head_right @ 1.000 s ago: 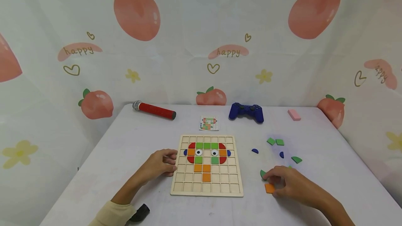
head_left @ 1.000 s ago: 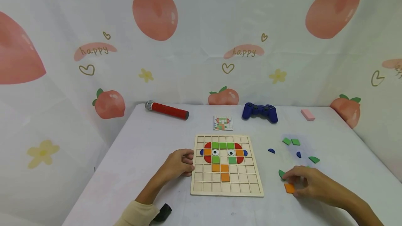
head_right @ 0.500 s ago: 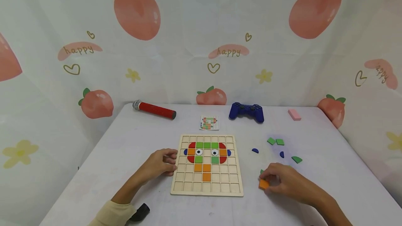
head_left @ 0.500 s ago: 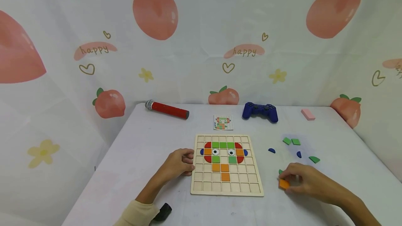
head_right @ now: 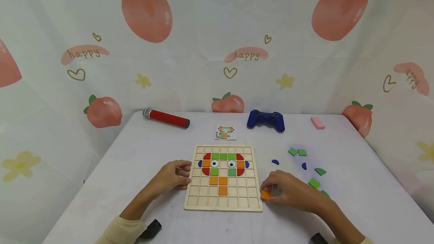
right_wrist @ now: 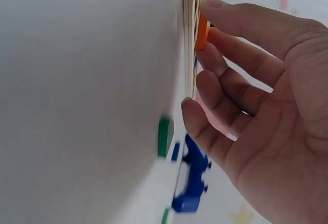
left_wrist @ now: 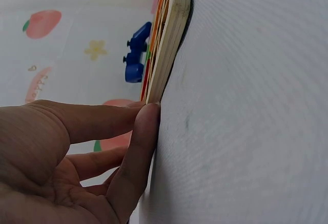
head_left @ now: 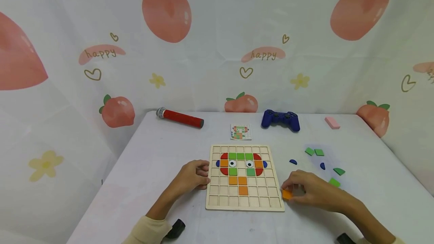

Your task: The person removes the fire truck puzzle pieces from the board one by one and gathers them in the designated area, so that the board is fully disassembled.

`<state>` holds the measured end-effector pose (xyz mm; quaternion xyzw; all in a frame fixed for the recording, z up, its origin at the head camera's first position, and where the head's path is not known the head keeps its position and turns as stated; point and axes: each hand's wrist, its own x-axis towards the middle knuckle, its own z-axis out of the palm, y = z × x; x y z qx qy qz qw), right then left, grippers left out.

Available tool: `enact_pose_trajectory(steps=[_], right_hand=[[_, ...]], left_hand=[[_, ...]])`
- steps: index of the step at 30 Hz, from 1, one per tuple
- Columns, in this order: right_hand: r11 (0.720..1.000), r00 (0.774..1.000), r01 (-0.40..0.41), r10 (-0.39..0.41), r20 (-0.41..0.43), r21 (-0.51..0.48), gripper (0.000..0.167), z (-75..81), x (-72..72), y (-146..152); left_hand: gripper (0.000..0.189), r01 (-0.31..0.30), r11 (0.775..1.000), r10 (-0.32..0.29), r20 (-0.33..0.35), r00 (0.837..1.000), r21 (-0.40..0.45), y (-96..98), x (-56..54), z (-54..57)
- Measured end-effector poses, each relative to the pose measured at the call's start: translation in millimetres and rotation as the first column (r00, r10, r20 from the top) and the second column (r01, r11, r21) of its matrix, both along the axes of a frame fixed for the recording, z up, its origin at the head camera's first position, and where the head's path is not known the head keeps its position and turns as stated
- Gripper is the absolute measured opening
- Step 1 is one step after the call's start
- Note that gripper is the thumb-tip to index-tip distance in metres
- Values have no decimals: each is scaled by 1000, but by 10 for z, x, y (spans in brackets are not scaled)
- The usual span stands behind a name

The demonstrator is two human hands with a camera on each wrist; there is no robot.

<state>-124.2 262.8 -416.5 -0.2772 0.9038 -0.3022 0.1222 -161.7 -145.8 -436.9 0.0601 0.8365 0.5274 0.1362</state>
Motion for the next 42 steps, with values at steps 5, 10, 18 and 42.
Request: enact_pose_trajectory(steps=[5,10,18,42], right_hand=[[999,999,-31,30,26,12,28,42,-44,-215],[997,998,-70,69,5,29,29,71,-85,-421],[993,995,-101,100,10,58,25,94,-143,-713],[976,978,-202,197,69,81,26,69,-171,-1128]], left_hand=[[59,-2,1000,2,4,1000,5,-1,1,1],[59,-4,1000,4,6,1000,0,-2,-3,4],[58,7,1000,-7,5,1000,10,-1,-9,6],[57,10,1000,-10,0,1000,4,-3,-11,-2]])
